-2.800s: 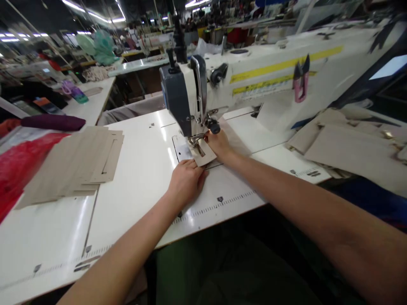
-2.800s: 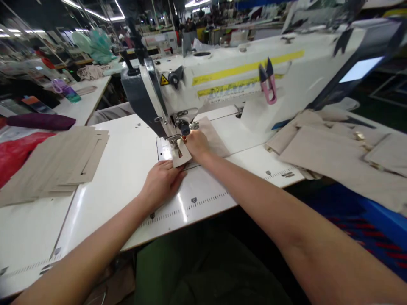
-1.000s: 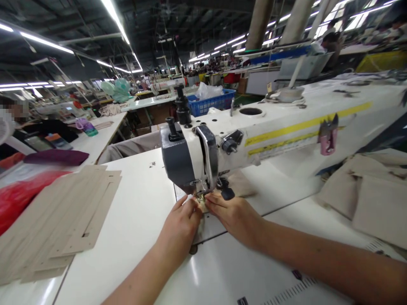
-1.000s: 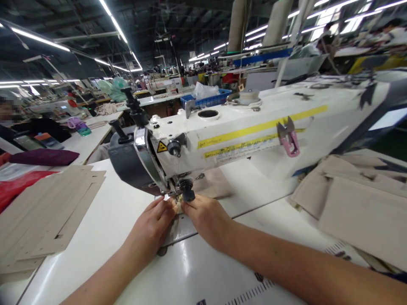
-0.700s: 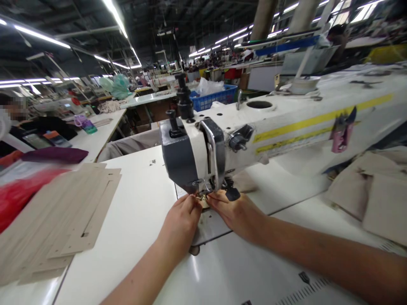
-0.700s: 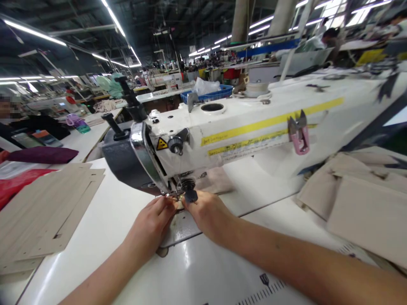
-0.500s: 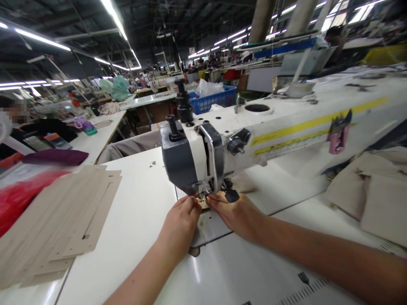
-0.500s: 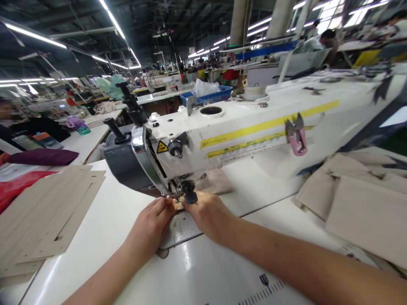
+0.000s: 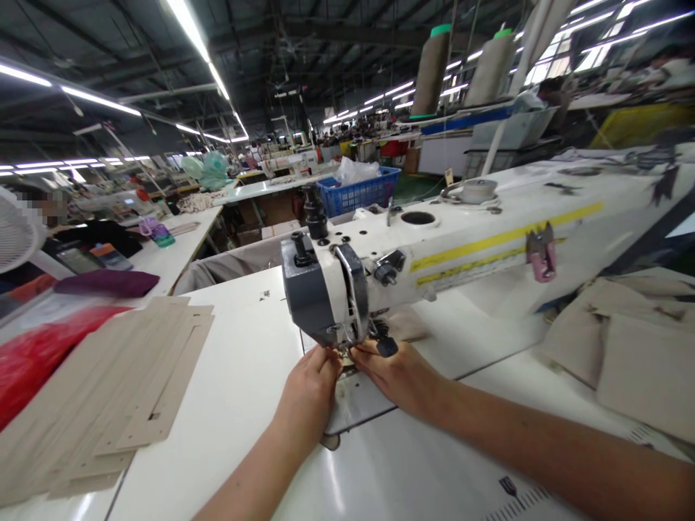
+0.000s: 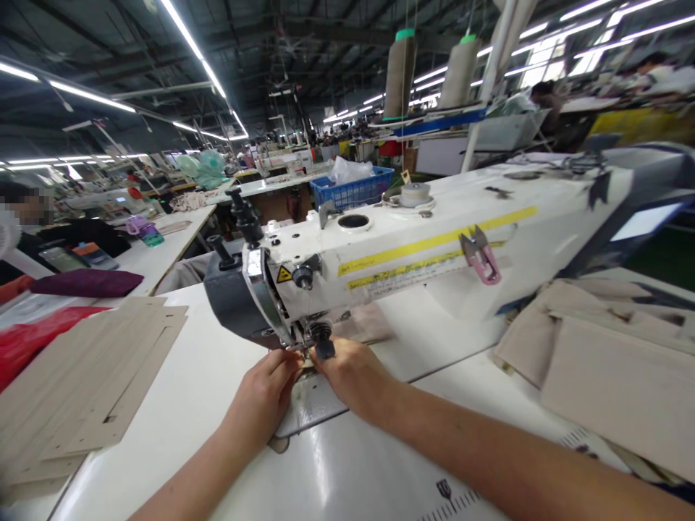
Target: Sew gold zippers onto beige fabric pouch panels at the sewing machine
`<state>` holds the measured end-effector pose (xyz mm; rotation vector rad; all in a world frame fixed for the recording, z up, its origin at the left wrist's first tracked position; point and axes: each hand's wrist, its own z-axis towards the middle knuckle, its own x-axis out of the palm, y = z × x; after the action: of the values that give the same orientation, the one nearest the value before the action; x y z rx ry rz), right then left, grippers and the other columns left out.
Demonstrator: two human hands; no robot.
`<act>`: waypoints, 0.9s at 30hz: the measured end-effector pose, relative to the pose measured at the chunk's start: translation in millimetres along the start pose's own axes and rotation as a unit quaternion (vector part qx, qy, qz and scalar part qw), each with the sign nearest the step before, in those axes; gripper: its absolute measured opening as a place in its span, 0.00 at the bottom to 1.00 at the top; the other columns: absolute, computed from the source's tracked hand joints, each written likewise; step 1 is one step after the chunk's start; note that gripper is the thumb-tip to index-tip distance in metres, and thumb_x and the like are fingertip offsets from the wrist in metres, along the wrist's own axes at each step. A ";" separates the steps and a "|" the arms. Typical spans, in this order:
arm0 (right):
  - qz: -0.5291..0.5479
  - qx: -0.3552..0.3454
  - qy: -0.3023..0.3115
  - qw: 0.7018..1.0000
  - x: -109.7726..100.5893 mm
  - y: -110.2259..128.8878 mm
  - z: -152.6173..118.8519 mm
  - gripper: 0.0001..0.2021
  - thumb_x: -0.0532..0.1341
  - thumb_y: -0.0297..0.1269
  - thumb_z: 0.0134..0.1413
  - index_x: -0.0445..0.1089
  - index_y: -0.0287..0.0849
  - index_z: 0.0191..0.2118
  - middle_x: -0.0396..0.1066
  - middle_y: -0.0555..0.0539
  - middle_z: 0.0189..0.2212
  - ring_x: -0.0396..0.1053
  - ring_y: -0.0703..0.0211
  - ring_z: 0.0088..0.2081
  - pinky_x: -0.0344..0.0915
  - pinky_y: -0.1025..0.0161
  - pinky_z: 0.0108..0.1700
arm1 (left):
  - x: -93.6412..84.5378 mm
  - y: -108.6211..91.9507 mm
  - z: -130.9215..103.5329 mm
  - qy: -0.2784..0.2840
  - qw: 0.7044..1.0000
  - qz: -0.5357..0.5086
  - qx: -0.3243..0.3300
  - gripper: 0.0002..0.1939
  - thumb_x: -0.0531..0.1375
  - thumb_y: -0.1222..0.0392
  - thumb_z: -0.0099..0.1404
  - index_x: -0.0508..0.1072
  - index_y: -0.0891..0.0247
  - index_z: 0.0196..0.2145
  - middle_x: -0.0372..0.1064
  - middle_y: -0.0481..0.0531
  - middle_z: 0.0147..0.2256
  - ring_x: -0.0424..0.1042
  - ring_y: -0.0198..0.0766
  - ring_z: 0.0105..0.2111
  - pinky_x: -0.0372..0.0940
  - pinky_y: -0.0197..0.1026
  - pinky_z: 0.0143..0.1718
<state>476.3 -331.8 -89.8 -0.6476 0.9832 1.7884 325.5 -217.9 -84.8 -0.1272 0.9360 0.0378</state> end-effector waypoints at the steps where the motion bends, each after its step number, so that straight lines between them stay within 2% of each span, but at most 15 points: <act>1: -0.007 -0.010 0.004 1.000 -4.3 -3.5 -0.2 0.06 0.55 0.27 0.58 0.69 0.39 0.38 0.72 0.44 0.37 0.69 0.57 0.38 0.67 0.62 0.41 | -1.7 0.1 0.4 0.001 1.000 0.000 -0.003 0.10 0.49 0.69 0.66 0.69 0.65 0.35 0.69 0.55 0.33 0.72 0.38 0.32 0.72 0.40 0.33; 4: -0.123 0.011 0.008 0.992 -21.5 -13.3 -4.5 0.06 0.60 0.29 0.52 0.69 0.36 0.38 0.70 0.39 0.38 0.67 0.49 0.41 0.66 0.53 0.43 | -12.5 -9.2 1.5 0.008 1.000 0.003 -0.001 0.09 0.50 0.70 0.65 0.69 0.65 0.35 0.70 0.55 0.34 0.72 0.40 0.34 0.72 0.44 0.37; 7: -0.242 0.069 0.036 0.967 -34.8 -5.2 -20.2 0.05 0.56 0.23 0.49 0.68 0.34 0.30 0.69 0.36 0.31 0.67 0.44 0.36 0.65 0.49 0.38 | -26.7 -35.4 0.6 0.031 0.999 0.006 0.035 0.09 0.53 0.64 0.65 0.69 0.67 0.41 0.71 0.59 0.38 0.71 0.45 0.41 0.68 0.53 0.46; 9: -0.194 0.061 0.058 0.977 -38.5 15.9 -37.7 0.07 0.54 0.22 0.49 0.68 0.36 0.29 0.69 0.40 0.28 0.67 0.48 0.32 0.65 0.52 0.35 | -32.3 -54.1 -1.2 0.067 0.995 -0.002 0.077 0.17 0.54 0.59 0.66 0.65 0.69 0.50 0.69 0.62 0.45 0.68 0.48 0.48 0.62 0.57 0.52; 11: -0.078 0.068 0.052 0.993 -41.0 44.1 -57.7 0.07 0.53 0.25 0.52 0.67 0.37 0.34 0.70 0.42 0.30 0.68 0.52 0.32 0.65 0.57 0.34 | -33.1 -65.2 -3.4 0.095 0.988 -0.034 0.117 0.18 0.53 0.61 0.67 0.63 0.69 0.53 0.68 0.62 0.49 0.65 0.47 0.52 0.59 0.56 0.55; 14: 0.110 0.188 0.086 0.972 -48.5 80.8 -82.5 0.07 0.54 0.32 0.54 0.66 0.40 0.28 0.71 0.46 0.24 0.69 0.57 0.27 0.64 0.63 0.29 | -31.9 -66.0 -5.1 0.103 0.979 -0.157 0.083 0.13 0.50 0.66 0.67 0.70 0.66 0.45 0.72 0.59 0.46 0.70 0.43 0.47 0.63 0.48 0.52; 16: 0.279 0.302 0.144 0.900 -52.8 94.4 -88.9 0.11 0.55 0.39 0.55 0.66 0.41 0.26 0.71 0.47 0.22 0.70 0.58 0.25 0.63 0.65 0.27 | -34.4 -63.4 -3.8 0.100 0.960 -0.260 -0.035 0.11 0.51 0.63 0.66 0.73 0.64 0.40 0.74 0.55 0.40 0.73 0.42 0.42 0.66 0.44 0.46; 18: 0.481 0.384 0.171 0.770 -51.0 100.3 -83.5 0.15 0.55 0.48 0.55 0.66 0.41 0.31 0.73 0.44 0.28 0.72 0.57 0.28 0.65 0.66 0.27 | -39.1 -64.2 -0.7 0.094 0.914 -0.352 -0.181 0.12 0.52 0.59 0.65 0.75 0.64 0.35 0.75 0.52 0.33 0.73 0.42 0.37 0.66 0.42 0.42; 20: 0.648 0.414 0.120 0.628 -40.7 101.6 -67.4 0.21 0.56 0.56 0.52 0.65 0.40 0.37 0.73 0.41 0.35 0.74 0.54 0.34 0.68 0.63 0.31 | -42.7 -69.0 2.7 0.081 0.852 -0.424 -0.295 0.15 0.54 0.53 0.63 0.73 0.65 0.26 0.71 0.49 0.24 0.71 0.40 0.30 0.65 0.38 0.34; 21: 0.699 0.415 0.072 0.578 -33.3 101.2 -57.1 0.22 0.56 0.57 0.51 0.65 0.40 0.38 0.73 0.41 0.36 0.74 0.53 0.36 0.69 0.60 0.34 | -43.4 -72.0 3.8 0.071 0.821 -0.455 -0.339 0.18 0.56 0.50 0.61 0.71 0.65 0.22 0.67 0.47 0.20 0.68 0.37 0.25 0.63 0.36 0.29; 22: 0.726 0.410 0.029 0.552 -25.4 100.0 -46.8 0.22 0.56 0.56 0.52 0.65 0.39 0.37 0.72 0.41 0.34 0.74 0.54 0.36 0.70 0.59 0.36 | -43.6 -74.7 4.5 0.056 0.789 -0.482 -0.377 0.19 0.58 0.48 0.59 0.68 0.65 0.19 0.63 0.46 0.18 0.64 0.35 0.22 0.60 0.35 0.25; 23: 0.730 0.402 0.000 0.553 -18.1 97.9 -37.4 0.20 0.55 0.54 0.55 0.65 0.37 0.36 0.72 0.41 0.32 0.74 0.55 0.35 0.70 0.59 0.37 | -43.5 -76.3 4.8 0.041 0.757 -0.506 -0.411 0.21 0.59 0.46 0.57 0.65 0.65 0.17 0.59 0.44 0.16 0.60 0.32 0.19 0.57 0.33 0.21; 24: 0.711 0.390 -0.008 0.585 -12.1 94.7 -30.1 0.19 0.52 0.50 0.58 0.65 0.36 0.35 0.72 0.42 0.29 0.74 0.56 0.33 0.70 0.58 0.37 | -43.7 -76.5 4.8 0.029 0.728 -0.528 -0.437 0.21 0.60 0.45 0.56 0.64 0.65 0.17 0.57 0.43 0.15 0.57 0.31 0.18 0.54 0.33 0.19; 25: 0.661 0.372 -0.009 0.651 -8.3 90.2 -25.1 0.18 0.50 0.46 0.61 0.66 0.36 0.34 0.72 0.43 0.27 0.73 0.57 0.30 0.71 0.59 0.35 | -44.5 -74.7 4.8 0.019 0.704 -0.550 -0.449 0.21 0.60 0.44 0.56 0.65 0.65 0.18 0.57 0.43 0.16 0.56 0.31 0.17 0.53 0.33 0.18; 27: 0.439 0.302 -0.031 0.846 -8.4 76.1 -22.0 0.17 0.48 0.42 0.64 0.68 0.36 0.35 0.71 0.45 0.25 0.71 0.61 0.27 0.70 0.62 0.31 | -49.1 -64.9 5.3 0.004 0.682 -0.584 -0.440 0.20 0.58 0.44 0.57 0.69 0.66 0.23 0.60 0.46 0.17 0.59 0.33 0.19 0.57 0.35 0.21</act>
<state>410.0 -370.9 -69.5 0.3395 1.8793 2.0302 306.4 -280.4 -36.1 -1.6222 0.6236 -0.7205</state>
